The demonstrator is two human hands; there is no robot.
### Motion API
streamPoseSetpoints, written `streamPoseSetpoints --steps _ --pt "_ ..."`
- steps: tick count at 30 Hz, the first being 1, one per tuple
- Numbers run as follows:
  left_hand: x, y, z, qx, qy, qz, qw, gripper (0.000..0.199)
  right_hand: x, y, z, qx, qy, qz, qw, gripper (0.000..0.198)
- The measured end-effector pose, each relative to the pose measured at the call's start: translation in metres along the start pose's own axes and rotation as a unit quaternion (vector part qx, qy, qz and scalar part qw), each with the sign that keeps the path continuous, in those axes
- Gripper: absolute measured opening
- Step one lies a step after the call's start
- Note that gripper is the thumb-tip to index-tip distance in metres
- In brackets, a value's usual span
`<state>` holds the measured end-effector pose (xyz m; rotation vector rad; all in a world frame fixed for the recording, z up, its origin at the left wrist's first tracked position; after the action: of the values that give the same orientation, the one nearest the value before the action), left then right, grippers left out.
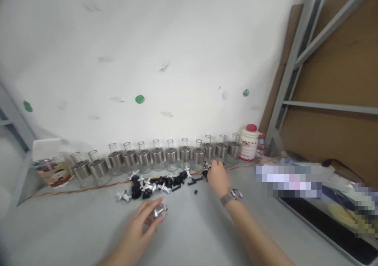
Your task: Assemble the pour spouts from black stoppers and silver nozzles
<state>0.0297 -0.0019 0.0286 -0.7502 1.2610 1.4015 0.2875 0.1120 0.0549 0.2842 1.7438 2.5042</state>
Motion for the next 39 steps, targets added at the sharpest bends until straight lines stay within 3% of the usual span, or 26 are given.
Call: streamPoseSetpoints --steps 4,10,18,26,31,35,37,39 --pt "-0.006 -0.002 -0.001 0.019 -0.007 0.019 1.0 0.028 -0.002 0.005 0.001 -0.032 0.009 0.013 0.999 0.027" --pt "-0.009 -0.003 -0.002 0.027 -0.006 0.04 0.999 0.027 0.022 -0.011 -0.01 -0.002 0.165 0.018 0.986 0.023" --pt "-0.006 -0.004 -0.002 0.035 -0.013 0.032 0.999 0.026 0.038 -0.017 -0.023 0.035 0.216 -0.007 0.976 0.025" --pt "-0.011 -0.004 -0.003 0.03 -0.01 -0.011 0.999 0.026 0.008 0.008 -0.014 0.03 0.094 -0.095 0.991 0.022" --pt "-0.012 -0.004 -0.003 0.01 0.004 -0.066 0.998 0.026 0.012 -0.003 -0.024 0.047 0.077 -0.123 0.988 0.026" --pt "-0.007 -0.002 0.0 -0.028 0.009 -0.114 0.993 0.024 0.018 0.006 -0.024 0.016 0.072 -0.116 0.99 0.02" --pt "-0.004 -0.001 0.001 -0.032 0.006 -0.128 0.991 0.025 0.023 0.019 -0.024 -0.013 0.075 -0.079 0.994 0.016" --pt "0.0 -0.002 0.002 -0.036 0.014 -0.16 0.986 0.029 0.033 0.03 -0.029 -0.025 0.095 0.066 0.993 0.015"
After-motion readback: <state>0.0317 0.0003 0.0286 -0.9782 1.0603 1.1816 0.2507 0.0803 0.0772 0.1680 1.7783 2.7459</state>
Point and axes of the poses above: each hand's wrist, its own z-axis towards the middle knuckle, its own y-axis out of the back of the hand, x = y × z, the point moved 3 cm from there along z, towards the middle knuckle, and after that the axes turned 14 degrees about -z, right-handed, at the moved point
